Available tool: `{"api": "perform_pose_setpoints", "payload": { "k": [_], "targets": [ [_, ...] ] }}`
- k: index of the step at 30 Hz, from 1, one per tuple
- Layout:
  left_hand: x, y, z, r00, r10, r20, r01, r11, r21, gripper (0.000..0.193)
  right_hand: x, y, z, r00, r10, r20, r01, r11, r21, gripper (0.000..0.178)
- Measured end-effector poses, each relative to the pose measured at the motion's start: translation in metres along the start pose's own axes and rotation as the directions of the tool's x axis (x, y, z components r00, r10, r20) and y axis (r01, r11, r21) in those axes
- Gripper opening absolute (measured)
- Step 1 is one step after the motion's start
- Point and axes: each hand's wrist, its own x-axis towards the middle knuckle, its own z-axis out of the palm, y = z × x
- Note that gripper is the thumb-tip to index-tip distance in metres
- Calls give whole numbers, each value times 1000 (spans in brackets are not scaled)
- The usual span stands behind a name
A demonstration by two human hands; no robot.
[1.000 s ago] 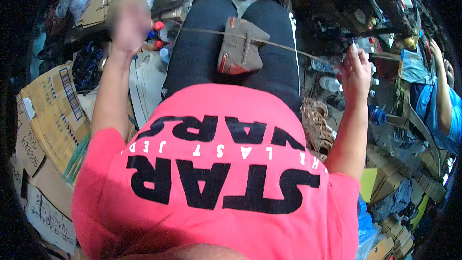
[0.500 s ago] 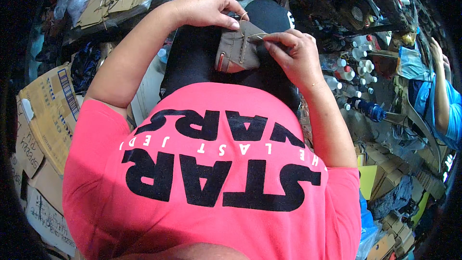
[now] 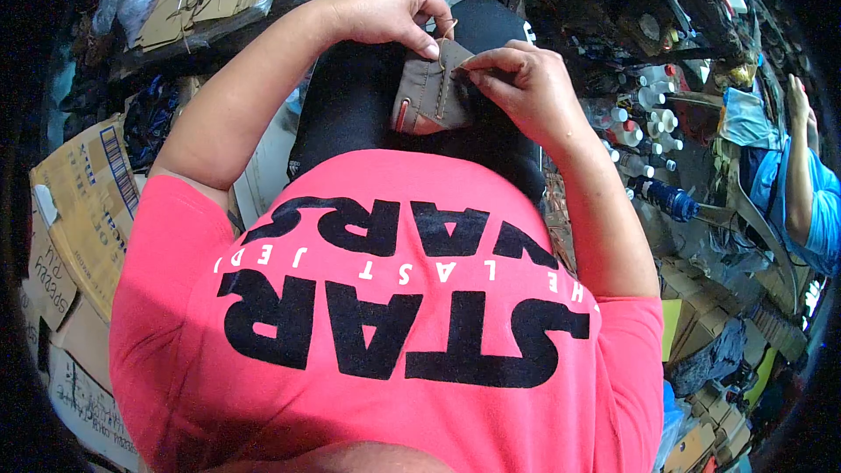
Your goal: Lacing and stitching a leather shoe component by hand in a workshop.
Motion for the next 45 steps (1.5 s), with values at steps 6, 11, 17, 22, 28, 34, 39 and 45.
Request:
{"api": "perform_pose_setpoints", "payload": {
  "k": [6,11,17,22,28,34,39,45],
  "targets": [
    [10,-11,12,999,53,-3,-53,991,-126,25,1,32,8,998,11,65,-29,962,272,19],
    [10,-23,22,995,90,-42,-97,974,-203,23,3,41,11,997,-8,81,-18,951,309,21],
    [8,-26,26,992,106,-73,-122,955,-270,22,3,37,16,999,-4,39,-8,950,313,18],
    [-3,-14,21,989,91,-120,-96,995,-40,25,8,13,30,991,-32,-133,44,996,83,12],
    [-101,-51,-20,855,-23,-518,116,982,148,37,-5,13,18,984,-138,-110,135,990,-40,14],
    [-116,-33,10,758,-119,-642,214,974,71,37,-10,7,17,988,-140,-72,130,983,-130,26],
    [-71,-3,27,804,182,-567,-93,979,183,19,-3,16,6,991,-133,28,134,991,-15,34],
    [-51,4,33,827,259,-498,-121,949,292,11,4,23,6,992,-111,65,107,993,55,45]
  ]
}}
